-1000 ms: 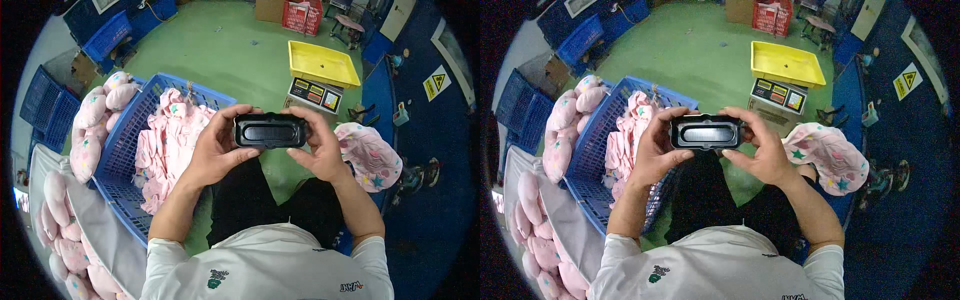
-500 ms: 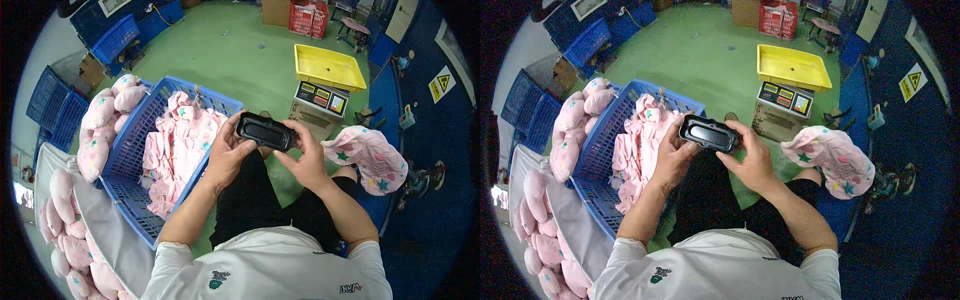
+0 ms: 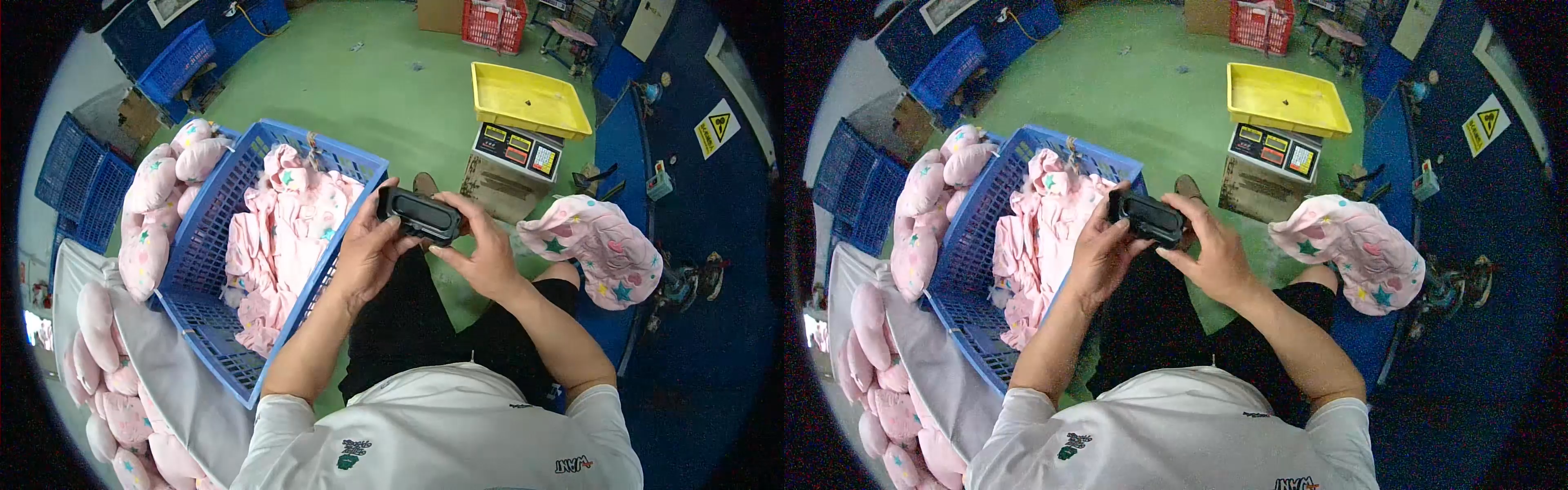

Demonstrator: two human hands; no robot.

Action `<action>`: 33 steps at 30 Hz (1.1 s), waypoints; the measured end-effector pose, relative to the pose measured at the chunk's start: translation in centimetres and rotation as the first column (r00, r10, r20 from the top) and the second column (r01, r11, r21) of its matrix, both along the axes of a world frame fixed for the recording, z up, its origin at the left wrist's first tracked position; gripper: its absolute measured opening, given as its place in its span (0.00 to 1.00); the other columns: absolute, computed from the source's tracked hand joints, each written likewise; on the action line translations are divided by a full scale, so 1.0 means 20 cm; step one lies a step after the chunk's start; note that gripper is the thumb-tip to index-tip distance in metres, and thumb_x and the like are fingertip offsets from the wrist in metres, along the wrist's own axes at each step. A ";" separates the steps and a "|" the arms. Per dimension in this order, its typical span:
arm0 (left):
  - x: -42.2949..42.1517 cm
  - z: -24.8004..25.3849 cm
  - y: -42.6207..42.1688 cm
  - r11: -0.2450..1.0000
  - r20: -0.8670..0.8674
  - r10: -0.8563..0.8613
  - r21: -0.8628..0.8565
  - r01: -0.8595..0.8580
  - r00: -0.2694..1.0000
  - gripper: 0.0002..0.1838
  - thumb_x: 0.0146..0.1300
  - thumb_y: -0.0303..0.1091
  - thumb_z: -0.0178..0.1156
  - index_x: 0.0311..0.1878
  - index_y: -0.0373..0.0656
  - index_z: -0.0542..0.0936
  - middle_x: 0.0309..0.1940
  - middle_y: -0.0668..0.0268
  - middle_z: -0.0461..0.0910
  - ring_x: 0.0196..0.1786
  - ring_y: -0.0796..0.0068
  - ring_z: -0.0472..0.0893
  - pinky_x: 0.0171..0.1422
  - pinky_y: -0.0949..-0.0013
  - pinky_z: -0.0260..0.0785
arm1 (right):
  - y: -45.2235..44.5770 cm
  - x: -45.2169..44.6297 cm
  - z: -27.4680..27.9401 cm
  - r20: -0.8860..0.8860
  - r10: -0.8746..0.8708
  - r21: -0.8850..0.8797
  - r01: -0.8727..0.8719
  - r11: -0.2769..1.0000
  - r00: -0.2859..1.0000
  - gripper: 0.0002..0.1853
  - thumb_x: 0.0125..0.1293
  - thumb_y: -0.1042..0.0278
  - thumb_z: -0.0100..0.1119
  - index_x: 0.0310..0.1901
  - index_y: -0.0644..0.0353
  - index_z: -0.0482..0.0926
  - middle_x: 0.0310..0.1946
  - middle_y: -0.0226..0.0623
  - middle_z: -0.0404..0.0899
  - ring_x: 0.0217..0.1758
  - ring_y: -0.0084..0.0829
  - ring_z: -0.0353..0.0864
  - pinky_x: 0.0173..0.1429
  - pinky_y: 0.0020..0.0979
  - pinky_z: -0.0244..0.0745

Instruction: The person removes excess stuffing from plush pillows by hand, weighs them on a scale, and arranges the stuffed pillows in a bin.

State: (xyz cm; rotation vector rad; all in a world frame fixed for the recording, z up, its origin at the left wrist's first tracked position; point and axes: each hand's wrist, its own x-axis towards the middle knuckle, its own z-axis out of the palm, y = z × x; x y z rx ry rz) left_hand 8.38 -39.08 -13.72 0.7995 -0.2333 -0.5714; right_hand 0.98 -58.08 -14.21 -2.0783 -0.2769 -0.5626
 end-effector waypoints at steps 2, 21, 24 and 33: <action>0.01 -0.02 0.00 1.000 -0.018 -0.012 0.019 0.012 1.000 0.33 0.71 0.21 0.55 0.77 0.45 0.61 0.61 0.55 0.75 0.56 0.63 0.82 0.58 0.66 0.81 | 0.00 -0.01 0.00 -0.020 0.002 -0.012 -0.003 1.000 1.000 0.38 0.55 0.76 0.72 0.69 0.57 0.69 0.64 0.39 0.77 0.58 0.38 0.81 0.60 0.34 0.77; 0.03 0.27 -0.09 0.212 0.530 -0.660 0.811 -0.545 0.532 0.37 0.66 0.22 0.59 0.78 0.42 0.60 0.61 0.50 0.79 0.55 0.61 0.84 0.49 0.67 0.80 | 0.05 0.00 0.06 -0.189 -0.030 0.010 0.033 0.999 0.982 0.27 0.69 0.72 0.62 0.69 0.59 0.69 0.54 0.42 0.80 0.43 0.33 0.83 0.46 0.31 0.83; 0.01 0.21 -0.10 0.326 0.615 -0.606 0.770 -0.548 0.504 0.37 0.66 0.22 0.60 0.78 0.40 0.61 0.61 0.48 0.79 0.55 0.60 0.84 0.51 0.67 0.79 | 0.08 0.00 0.05 -0.380 0.076 0.328 0.058 0.943 0.922 0.25 0.72 0.72 0.57 0.70 0.62 0.68 0.57 0.44 0.81 0.42 0.30 0.84 0.42 0.27 0.84; -0.08 -0.04 -0.03 0.834 0.589 -0.095 0.488 -0.259 0.803 0.45 0.61 0.18 0.65 0.80 0.44 0.58 0.68 0.45 0.72 0.66 0.56 0.76 0.72 0.59 0.67 | -0.01 0.02 -0.01 -0.344 0.173 0.782 0.179 0.597 0.923 0.23 0.77 0.75 0.46 0.72 0.60 0.66 0.58 0.47 0.79 0.36 0.27 0.83 0.38 0.25 0.85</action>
